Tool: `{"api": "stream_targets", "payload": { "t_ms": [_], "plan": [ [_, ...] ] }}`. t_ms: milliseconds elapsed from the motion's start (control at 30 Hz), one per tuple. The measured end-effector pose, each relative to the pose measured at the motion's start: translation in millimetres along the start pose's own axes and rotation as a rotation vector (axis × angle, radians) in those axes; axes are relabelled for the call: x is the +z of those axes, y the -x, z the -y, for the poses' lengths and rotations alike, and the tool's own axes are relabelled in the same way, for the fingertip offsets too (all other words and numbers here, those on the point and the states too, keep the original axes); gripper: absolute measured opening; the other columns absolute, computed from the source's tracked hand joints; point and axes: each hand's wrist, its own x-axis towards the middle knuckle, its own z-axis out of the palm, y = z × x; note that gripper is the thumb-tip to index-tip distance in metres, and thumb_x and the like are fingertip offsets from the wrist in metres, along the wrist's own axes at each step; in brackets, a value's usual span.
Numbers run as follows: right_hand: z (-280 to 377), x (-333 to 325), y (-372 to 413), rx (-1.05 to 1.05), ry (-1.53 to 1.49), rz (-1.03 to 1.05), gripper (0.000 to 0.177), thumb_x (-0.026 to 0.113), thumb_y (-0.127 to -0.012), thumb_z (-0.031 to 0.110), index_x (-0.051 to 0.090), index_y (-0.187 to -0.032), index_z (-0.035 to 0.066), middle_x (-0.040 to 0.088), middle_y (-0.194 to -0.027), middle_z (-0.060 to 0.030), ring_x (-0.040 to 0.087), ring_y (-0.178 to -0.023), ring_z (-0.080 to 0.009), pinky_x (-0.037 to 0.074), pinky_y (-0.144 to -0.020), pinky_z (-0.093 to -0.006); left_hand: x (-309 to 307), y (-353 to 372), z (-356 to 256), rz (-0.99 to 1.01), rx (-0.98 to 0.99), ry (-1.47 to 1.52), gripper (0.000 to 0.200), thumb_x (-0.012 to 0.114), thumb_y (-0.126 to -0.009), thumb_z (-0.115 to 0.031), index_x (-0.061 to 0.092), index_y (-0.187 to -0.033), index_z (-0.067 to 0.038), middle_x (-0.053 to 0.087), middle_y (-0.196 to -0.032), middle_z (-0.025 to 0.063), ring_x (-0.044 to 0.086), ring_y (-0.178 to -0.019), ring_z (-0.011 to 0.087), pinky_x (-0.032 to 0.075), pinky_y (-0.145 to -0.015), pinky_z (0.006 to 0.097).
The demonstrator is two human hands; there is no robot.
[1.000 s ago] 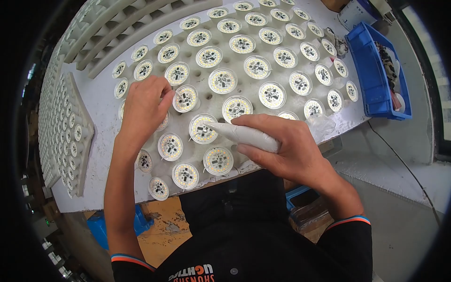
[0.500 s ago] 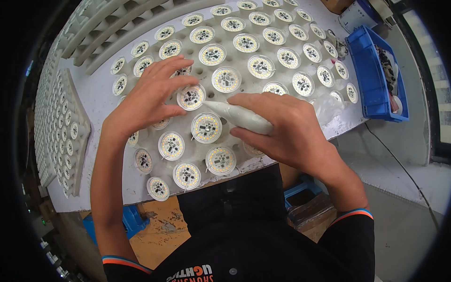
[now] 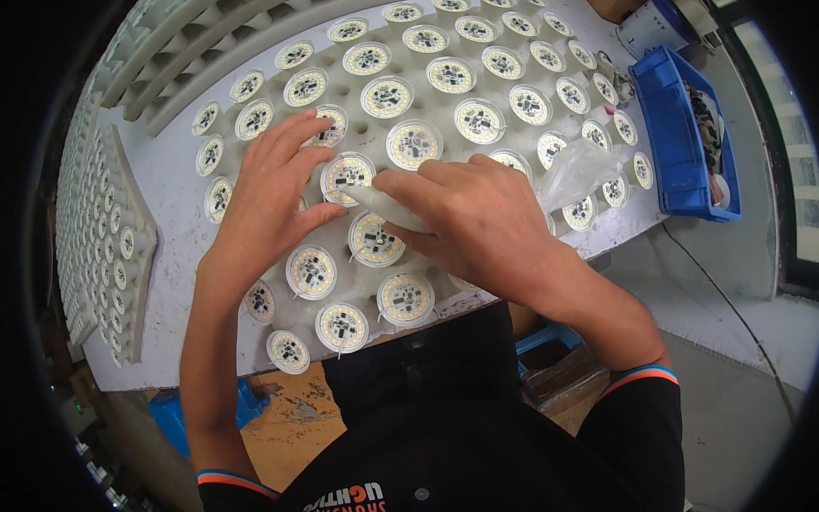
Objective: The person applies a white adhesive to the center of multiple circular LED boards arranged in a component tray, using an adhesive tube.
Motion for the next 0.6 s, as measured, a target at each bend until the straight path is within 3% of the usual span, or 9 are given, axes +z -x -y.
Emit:
{"api": "stream_targets", "payload": {
  "t_ms": [300, 600],
  "plan": [
    [-2.6, 6.0, -4.2, -0.046, 0.021, -0.035, 0.036, 0.079, -0.072, 0.022, 0.065, -0.105, 0.014, 0.063, -0.073, -0.0041, 0.065, -0.065, -0.0257, 0.049, -0.06, -0.0373, 4.6, 2.2, -1.1, -0.044, 0.014, 0.045, 0.047, 0.082, -0.066, -0.014, 0.061, -0.106, -0.001, 0.052, -0.134, 0.0129, 0.042, -0.132, 0.0318, 0.033, -0.109, 0.0455],
    [-2.5, 6.4, -3.4, -0.035, 0.014, -0.019, 0.041, 0.08, -0.07, 0.016, 0.068, -0.109, 0.014, 0.063, -0.074, -0.0025, 0.064, -0.066, -0.0231, 0.046, -0.059, -0.0351, 3.6, 1.7, -2.9, -0.027, -0.004, 0.037, 0.05, 0.083, -0.065, -0.012, 0.061, -0.11, -0.004, 0.052, -0.136, 0.0112, 0.043, -0.133, 0.0311, 0.034, -0.109, 0.0455]
  ]
}}
